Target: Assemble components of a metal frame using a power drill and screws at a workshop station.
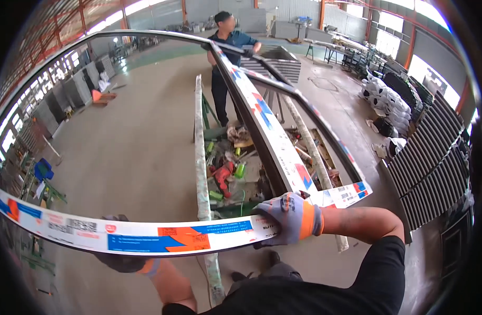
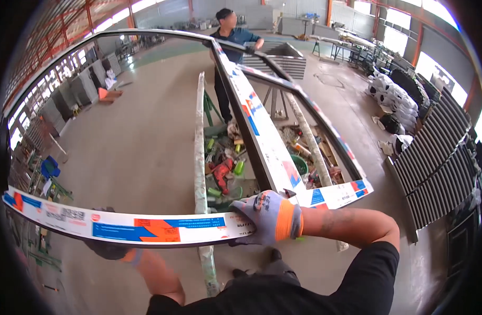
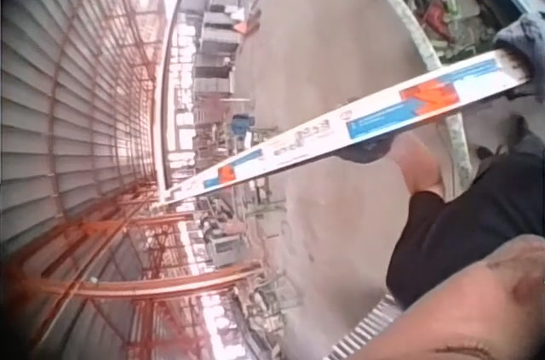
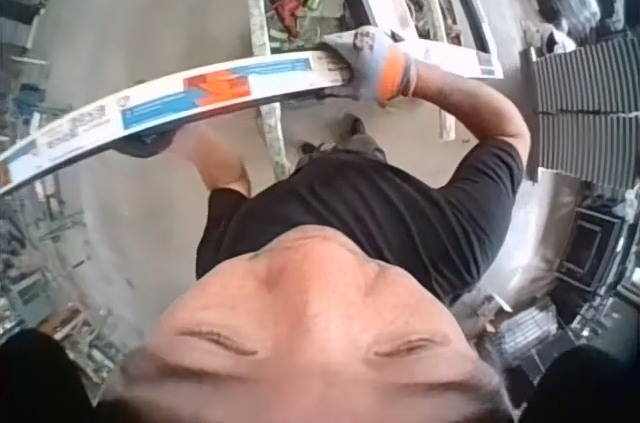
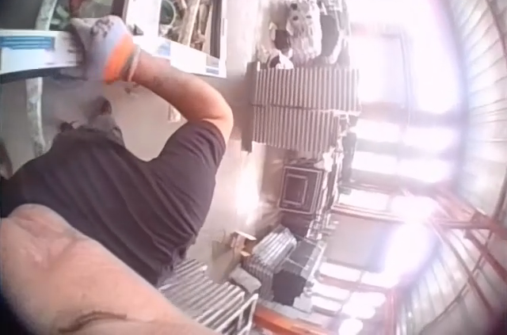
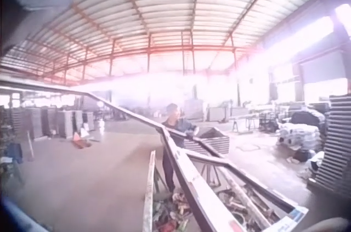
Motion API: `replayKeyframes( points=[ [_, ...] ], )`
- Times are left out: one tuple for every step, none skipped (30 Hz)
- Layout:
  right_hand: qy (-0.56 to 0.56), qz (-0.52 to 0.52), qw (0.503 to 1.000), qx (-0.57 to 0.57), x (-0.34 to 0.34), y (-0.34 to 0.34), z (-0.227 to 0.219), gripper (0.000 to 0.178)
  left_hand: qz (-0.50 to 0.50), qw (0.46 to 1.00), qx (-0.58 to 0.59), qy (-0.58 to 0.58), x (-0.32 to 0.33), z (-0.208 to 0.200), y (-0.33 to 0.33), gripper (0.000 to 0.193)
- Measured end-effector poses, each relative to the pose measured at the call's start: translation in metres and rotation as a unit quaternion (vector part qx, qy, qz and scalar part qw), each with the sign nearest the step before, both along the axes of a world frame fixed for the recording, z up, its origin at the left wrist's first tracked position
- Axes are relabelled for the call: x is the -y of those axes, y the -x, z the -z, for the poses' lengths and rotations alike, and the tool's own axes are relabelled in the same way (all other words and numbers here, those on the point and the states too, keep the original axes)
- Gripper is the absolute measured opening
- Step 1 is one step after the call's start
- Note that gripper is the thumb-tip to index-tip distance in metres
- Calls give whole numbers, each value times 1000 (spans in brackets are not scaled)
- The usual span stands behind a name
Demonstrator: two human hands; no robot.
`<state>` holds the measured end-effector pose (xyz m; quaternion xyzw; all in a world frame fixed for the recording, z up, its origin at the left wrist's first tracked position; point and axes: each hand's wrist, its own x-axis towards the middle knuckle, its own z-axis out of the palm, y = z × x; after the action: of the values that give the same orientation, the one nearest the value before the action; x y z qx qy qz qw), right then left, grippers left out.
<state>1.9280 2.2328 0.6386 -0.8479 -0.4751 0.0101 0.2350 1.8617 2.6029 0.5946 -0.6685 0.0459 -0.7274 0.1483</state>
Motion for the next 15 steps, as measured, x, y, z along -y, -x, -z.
replayKeyframes(
  points=[
    [-21, 2, 1000, -2, 6, -4, -9, 58, 65, 996, 1, -60, -4, -18, -1, 49],
    [-43, -3, 999, 12, 14, -10, -15, 60, 68, 996, 0, -64, 32, -33, 5, 49],
    [-53, 12, 998, -17, 19, -8, -27, 58, 112, 992, 5, -60, 51, -54, 3, 49],
    [-50, 13, 998, -21, 20, -6, -42, 58, 149, 987, 16, -58, 58, -81, -1, 49],
    [-42, 19, 998, -30, 23, -7, -54, 58, 191, 980, 24, -51, 35, -123, -32, 49],
    [-64, 11, 996, -56, 25, -5, -73, 58, 223, 973, 32, -47, -16, -169, -47, 49],
    [-82, 10, 996, -37, 27, -4, -87, 66, 250, 966, 43, -38, 11, -182, -34, 50],
    [-127, -22, 991, -24, 35, -13, -92, 69, 236, 970, 46, -36, 5, -176, -24, 50],
    [-171, -55, 984, -13, 43, -23, -98, 73, 233, 972, 15, -33, -23, -196, -41, 49],
    [-203, -57, 977, 42, 54, -17, -117, 62, 230, 973, -17, -23, -62, -227, -53, 49],
    [-236, -61, 965, 96, 66, -9, -135, 52, 226, 973, -48, -13, -92, -245, -84, 48],
    [-228, -79, 966, 89, 79, -11, -142, 52, 221, 972, -81, -1, -94, -274, -112, 48],
    [-232, -50, 958, 161, 93, -17, -145, 43, 215, 970, -115, 14, -90, -293, -131, 48],
    [-240, -24, 942, 233, 108, -23, -149, 36, 209, 966, -147, 28, -92, -294, -132, 48],
    [-239, 25, 920, 309, 134, -27, -155, 32, 227, 956, -180, 40, 20, -256, -124, 48]
  ],
)
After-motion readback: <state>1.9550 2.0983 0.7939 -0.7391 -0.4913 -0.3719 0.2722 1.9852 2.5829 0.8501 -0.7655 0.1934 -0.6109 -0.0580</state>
